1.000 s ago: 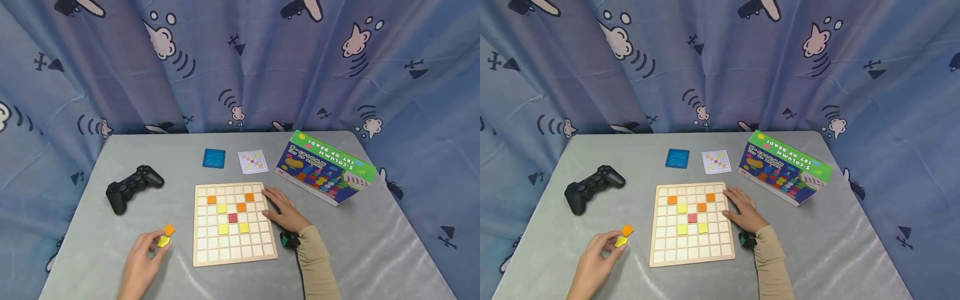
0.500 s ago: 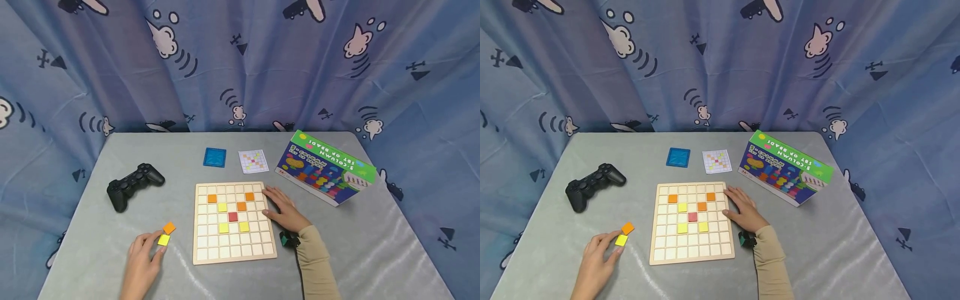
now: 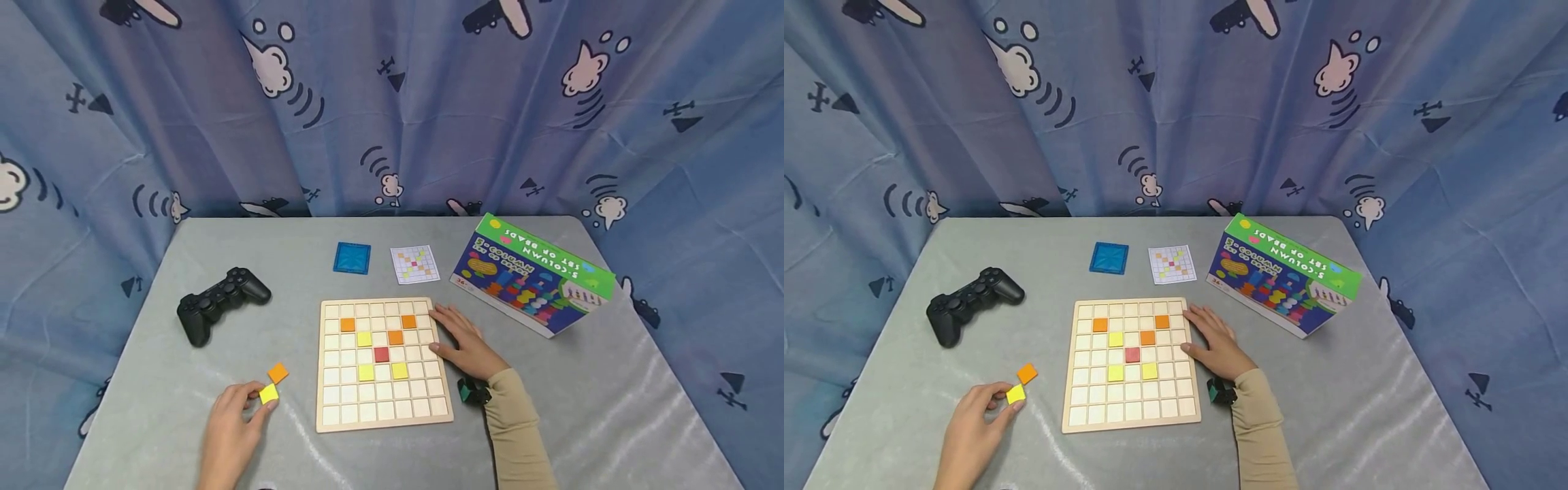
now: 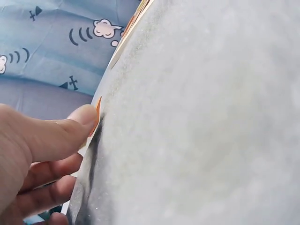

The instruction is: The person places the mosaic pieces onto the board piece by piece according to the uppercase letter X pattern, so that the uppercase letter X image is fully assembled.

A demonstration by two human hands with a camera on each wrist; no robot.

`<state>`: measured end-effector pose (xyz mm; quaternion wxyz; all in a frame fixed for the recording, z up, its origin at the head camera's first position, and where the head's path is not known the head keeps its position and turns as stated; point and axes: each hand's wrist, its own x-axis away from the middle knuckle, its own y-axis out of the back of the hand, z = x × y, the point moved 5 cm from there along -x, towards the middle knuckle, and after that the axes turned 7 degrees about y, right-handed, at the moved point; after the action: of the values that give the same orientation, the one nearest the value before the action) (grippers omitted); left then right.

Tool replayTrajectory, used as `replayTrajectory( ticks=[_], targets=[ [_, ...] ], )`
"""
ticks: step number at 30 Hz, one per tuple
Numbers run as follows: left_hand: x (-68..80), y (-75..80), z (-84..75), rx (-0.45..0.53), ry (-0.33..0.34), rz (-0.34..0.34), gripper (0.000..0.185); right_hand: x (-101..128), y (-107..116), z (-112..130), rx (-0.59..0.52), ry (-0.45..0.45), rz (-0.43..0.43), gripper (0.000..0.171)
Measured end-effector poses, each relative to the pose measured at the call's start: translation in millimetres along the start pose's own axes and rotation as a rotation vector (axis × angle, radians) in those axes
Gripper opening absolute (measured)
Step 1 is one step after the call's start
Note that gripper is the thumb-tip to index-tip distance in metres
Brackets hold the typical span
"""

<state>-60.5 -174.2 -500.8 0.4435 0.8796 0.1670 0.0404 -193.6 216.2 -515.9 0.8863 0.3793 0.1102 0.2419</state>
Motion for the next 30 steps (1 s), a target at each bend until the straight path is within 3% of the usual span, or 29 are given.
replayTrajectory(
  ticks=[3,7,12,21,25,30],
  targets=[
    [0.8,2.8,-3.8,-0.009,-0.018,-0.048,0.033,0.0,-0.6,-0.9,-0.002,-0.004,0.002,0.068],
    [0.9,2.9,-16.7,-0.006,-0.041,-0.057,0.034,-0.6,-0.3,-0.6,-0.007,-0.010,0.001,0.068],
    [2.0,-5.5,-43.2,0.070,-0.142,-0.051,0.035,-0.7,0.1,0.0,-0.009,-0.014,0.003,0.068],
    [7.1,-37.0,-85.1,0.103,-0.326,0.081,0.033,-0.1,0.5,-0.3,0.000,-0.012,-0.002,0.067],
    [9.4,-47.0,-92.4,0.121,-0.377,0.116,0.032,-0.2,0.0,0.4,0.000,-0.019,0.001,0.067],
    [10.2,-53.0,-93.8,0.086,-0.380,0.147,0.031,-0.6,0.1,1.1,-0.005,-0.033,0.001,0.068]
  ],
)
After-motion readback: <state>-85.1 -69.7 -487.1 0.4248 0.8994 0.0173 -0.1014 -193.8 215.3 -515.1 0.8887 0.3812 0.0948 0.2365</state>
